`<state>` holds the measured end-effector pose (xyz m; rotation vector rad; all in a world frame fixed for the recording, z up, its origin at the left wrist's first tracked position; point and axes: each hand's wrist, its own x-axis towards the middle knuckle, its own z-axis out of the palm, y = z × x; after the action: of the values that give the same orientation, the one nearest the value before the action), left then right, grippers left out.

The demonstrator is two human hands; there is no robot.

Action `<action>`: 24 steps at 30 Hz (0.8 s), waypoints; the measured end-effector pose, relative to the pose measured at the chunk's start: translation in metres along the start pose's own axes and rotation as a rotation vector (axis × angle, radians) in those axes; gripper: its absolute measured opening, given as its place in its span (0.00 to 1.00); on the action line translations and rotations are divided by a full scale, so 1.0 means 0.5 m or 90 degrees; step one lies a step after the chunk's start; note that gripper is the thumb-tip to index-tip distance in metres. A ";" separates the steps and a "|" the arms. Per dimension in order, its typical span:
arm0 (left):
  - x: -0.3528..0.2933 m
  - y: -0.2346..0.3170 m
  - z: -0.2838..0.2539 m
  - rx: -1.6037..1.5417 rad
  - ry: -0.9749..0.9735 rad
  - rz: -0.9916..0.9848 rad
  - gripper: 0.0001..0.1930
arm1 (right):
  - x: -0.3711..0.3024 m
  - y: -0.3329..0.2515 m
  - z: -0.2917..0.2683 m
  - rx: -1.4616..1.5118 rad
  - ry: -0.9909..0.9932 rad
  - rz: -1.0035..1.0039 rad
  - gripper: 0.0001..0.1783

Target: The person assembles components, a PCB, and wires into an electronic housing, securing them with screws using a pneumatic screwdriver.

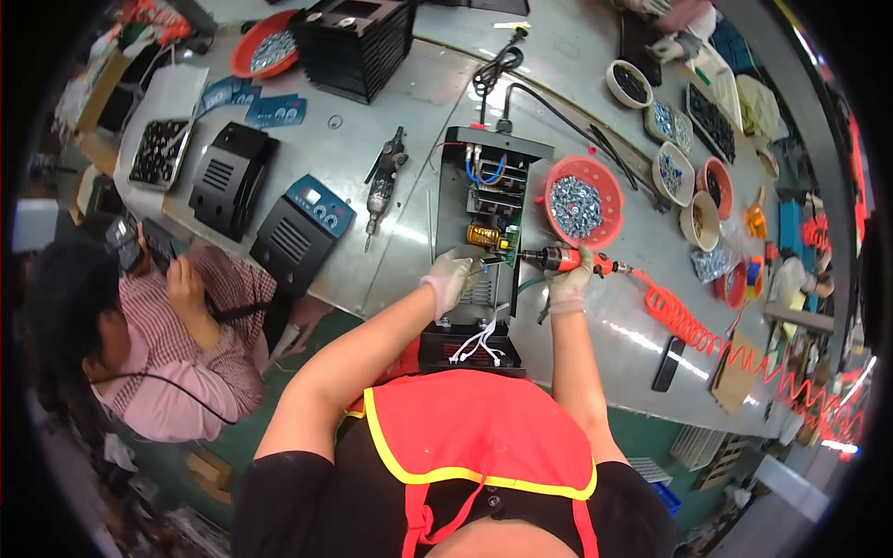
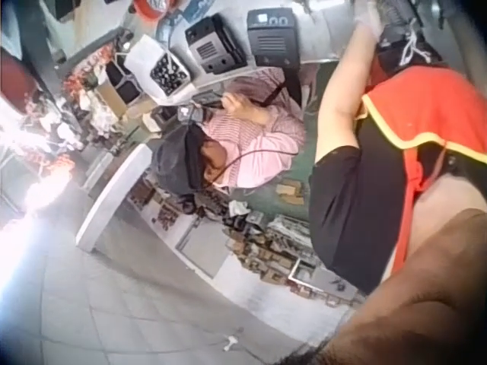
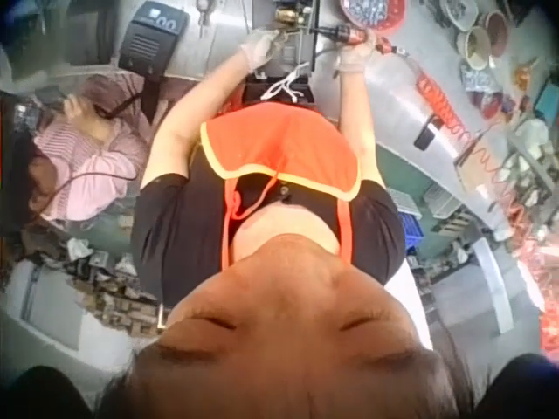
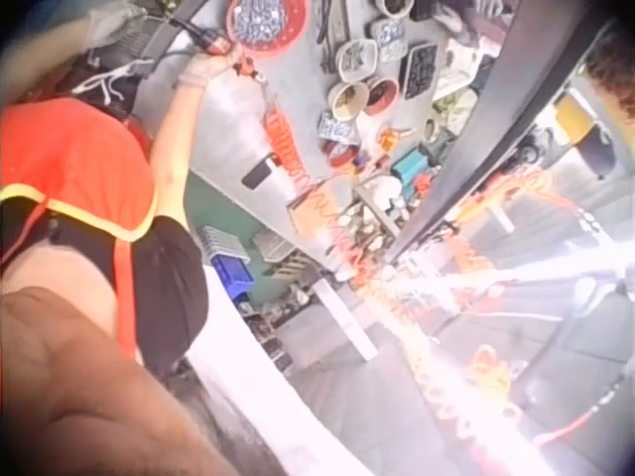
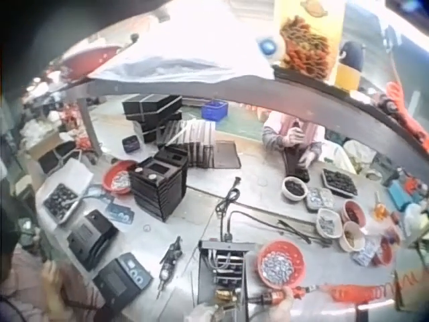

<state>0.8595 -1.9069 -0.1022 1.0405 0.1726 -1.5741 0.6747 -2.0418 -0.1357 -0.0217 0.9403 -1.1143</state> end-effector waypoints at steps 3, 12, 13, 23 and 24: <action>0.013 -0.020 0.000 0.089 0.128 0.056 0.12 | -0.003 0.004 0.000 -0.033 -0.017 0.013 0.12; 0.036 -0.038 0.009 0.212 0.188 0.146 0.07 | -0.021 -0.002 0.013 -0.045 -0.014 0.032 0.11; 0.034 -0.035 0.014 0.187 0.185 0.140 0.07 | -0.024 -0.003 0.016 -0.081 0.007 0.024 0.11; 0.030 -0.034 0.020 0.134 0.131 0.043 0.09 | 0.001 -0.005 0.000 -0.057 0.045 -0.009 0.11; 0.033 -0.042 0.017 0.122 0.124 0.066 0.09 | 0.000 -0.006 -0.002 -0.054 0.050 -0.009 0.11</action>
<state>0.8386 -1.9178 -0.1173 1.3328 0.0994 -1.4147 0.6720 -2.0428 -0.1350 -0.0547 1.0584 -1.0944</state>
